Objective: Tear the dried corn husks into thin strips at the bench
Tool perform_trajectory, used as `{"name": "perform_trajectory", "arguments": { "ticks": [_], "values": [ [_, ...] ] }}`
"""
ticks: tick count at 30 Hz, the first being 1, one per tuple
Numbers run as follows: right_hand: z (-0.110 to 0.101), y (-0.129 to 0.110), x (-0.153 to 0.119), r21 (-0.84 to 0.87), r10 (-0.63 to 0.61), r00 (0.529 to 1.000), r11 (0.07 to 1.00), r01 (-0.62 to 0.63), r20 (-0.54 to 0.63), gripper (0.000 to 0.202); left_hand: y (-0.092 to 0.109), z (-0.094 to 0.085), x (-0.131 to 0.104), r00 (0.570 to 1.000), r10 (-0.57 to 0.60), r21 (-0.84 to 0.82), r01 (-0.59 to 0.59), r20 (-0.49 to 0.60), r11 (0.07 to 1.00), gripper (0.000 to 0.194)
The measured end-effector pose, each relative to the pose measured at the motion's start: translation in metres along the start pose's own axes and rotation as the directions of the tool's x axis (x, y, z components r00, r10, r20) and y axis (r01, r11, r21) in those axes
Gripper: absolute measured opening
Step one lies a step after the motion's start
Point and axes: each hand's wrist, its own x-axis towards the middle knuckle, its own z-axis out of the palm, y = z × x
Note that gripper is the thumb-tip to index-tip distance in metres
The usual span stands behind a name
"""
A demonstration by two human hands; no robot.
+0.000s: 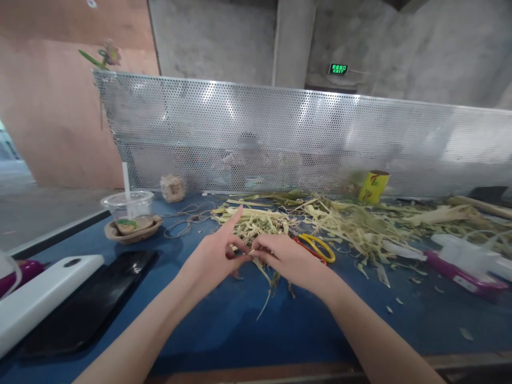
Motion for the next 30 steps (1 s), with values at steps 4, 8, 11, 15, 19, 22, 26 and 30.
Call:
{"name": "perform_trajectory", "arguments": {
  "ticks": [4, 8, 11, 15, 19, 22, 26, 30],
  "values": [
    [-0.001, 0.0, 0.0, -0.042, 0.017, 1.0, 0.999, -0.016, 0.008, 0.013, -0.004, 0.002, 0.001, 0.999, -0.029, -0.1, 0.032, 0.028, 0.994, 0.09],
    [-0.003, -0.005, 0.0, -0.046, 0.008, 1.0, 0.999, -0.008, 0.005, 0.013, 0.0, 0.002, 0.0, 0.997, -0.064, -0.085, 0.068, 0.052, 0.994, 0.087],
    [-0.005, -0.007, -0.001, -0.057, 0.022, 1.0, 0.998, -0.021, 0.01, 0.014, 0.005, 0.002, 0.0, 0.993, -0.09, -0.054, 0.094, 0.078, 0.994, 0.085],
    [-0.005, -0.006, -0.002, -0.03, 0.03, 1.0, 0.999, -0.03, -0.002, 0.016, 0.009, 0.003, -0.001, 0.997, -0.043, -0.034, 0.046, 0.071, 0.998, 0.079],
    [-0.005, -0.004, -0.002, -0.039, 0.046, 0.999, 0.998, -0.046, 0.003, 0.015, 0.011, 0.002, -0.002, 0.994, -0.072, -0.025, 0.075, 0.078, 0.997, 0.078],
    [-0.005, -0.006, -0.001, -0.059, 0.048, 0.999, 0.997, -0.047, 0.006, 0.013, 0.009, 0.002, -0.002, 0.995, -0.055, -0.03, 0.058, 0.087, 0.998, 0.079],
    [-0.005, -0.009, 0.0, -0.103, 0.032, 0.999, 0.994, -0.032, 0.0, 0.008, 0.003, 0.003, 0.001, 0.997, -0.043, -0.008, 0.044, 0.068, 0.999, 0.084],
    [-0.005, -0.009, 0.0, -0.118, -0.006, 1.0, 0.993, 0.004, -0.013, 0.003, 0.001, 0.004, 0.002, 0.998, -0.038, -0.017, 0.039, 0.049, 0.999, 0.087]
  ]
}}
